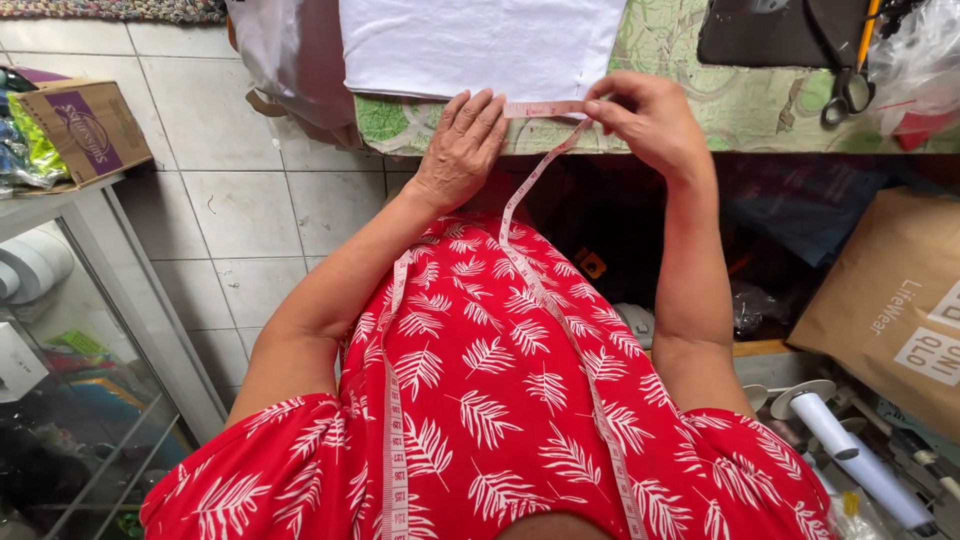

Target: The person measures a white piece of fabric using a measuring tape and marks it with a red marker. They then use scissors to cut the fabric along the marked line.

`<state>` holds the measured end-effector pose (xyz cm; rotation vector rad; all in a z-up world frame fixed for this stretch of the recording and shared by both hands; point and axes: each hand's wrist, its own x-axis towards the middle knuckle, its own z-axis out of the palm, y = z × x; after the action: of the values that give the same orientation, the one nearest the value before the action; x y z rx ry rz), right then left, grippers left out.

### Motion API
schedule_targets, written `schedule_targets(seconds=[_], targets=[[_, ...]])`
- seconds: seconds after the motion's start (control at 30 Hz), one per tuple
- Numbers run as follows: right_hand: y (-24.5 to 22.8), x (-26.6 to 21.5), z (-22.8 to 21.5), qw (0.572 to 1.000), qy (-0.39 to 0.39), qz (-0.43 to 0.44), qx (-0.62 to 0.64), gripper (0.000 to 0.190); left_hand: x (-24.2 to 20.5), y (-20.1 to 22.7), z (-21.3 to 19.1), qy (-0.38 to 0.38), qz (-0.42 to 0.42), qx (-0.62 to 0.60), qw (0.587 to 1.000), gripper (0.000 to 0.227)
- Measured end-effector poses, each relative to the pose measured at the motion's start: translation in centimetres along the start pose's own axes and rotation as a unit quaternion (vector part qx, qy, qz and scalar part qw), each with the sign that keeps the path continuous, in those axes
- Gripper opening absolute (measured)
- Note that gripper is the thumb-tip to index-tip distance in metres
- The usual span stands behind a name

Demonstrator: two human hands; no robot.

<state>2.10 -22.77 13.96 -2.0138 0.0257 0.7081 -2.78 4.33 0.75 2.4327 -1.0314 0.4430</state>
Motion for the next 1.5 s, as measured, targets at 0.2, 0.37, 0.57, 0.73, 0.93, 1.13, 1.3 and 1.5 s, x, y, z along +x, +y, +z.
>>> schedule_targets(seconds=[0.2,0.37,0.57,0.73,0.93,1.13,1.3,1.5], targets=[[4.8,3.3,1.6,0.986,0.014,0.111,-0.127,0.008,0.2,0.1,-1.0,0.022,-0.014,-0.026,0.999,0.021],[5.3,3.2,1.7,0.989,0.041,0.089,-0.114,0.009,0.5,0.4,-1.1,-0.052,-0.025,0.022,0.998,0.042],[6.7,3.1,2.0,0.988,0.06,0.076,-0.124,0.009,1.6,1.0,-0.7,-0.122,-0.035,0.125,0.984,0.055],[6.4,2.4,1.0,0.988,0.055,0.099,-0.108,0.005,1.5,1.1,0.9,-0.152,-0.031,0.144,0.977,0.065],[6.9,1.2,-0.9,0.989,0.069,0.104,-0.079,0.006,1.7,1.2,0.7,-0.127,-0.026,0.156,0.979,0.055],[6.6,1.5,-0.7,0.988,0.084,0.118,-0.061,0.007,1.6,1.4,0.9,-0.121,-0.028,0.156,0.98,0.053],[6.0,1.8,-0.5,0.985,0.082,0.14,-0.057,0.007,1.7,1.6,0.6,-0.122,-0.039,0.155,0.98,0.052],[5.9,1.8,-0.4,0.985,0.081,0.147,-0.05,0.009,2.0,1.7,0.2,-0.12,-0.05,0.137,0.982,0.049]])
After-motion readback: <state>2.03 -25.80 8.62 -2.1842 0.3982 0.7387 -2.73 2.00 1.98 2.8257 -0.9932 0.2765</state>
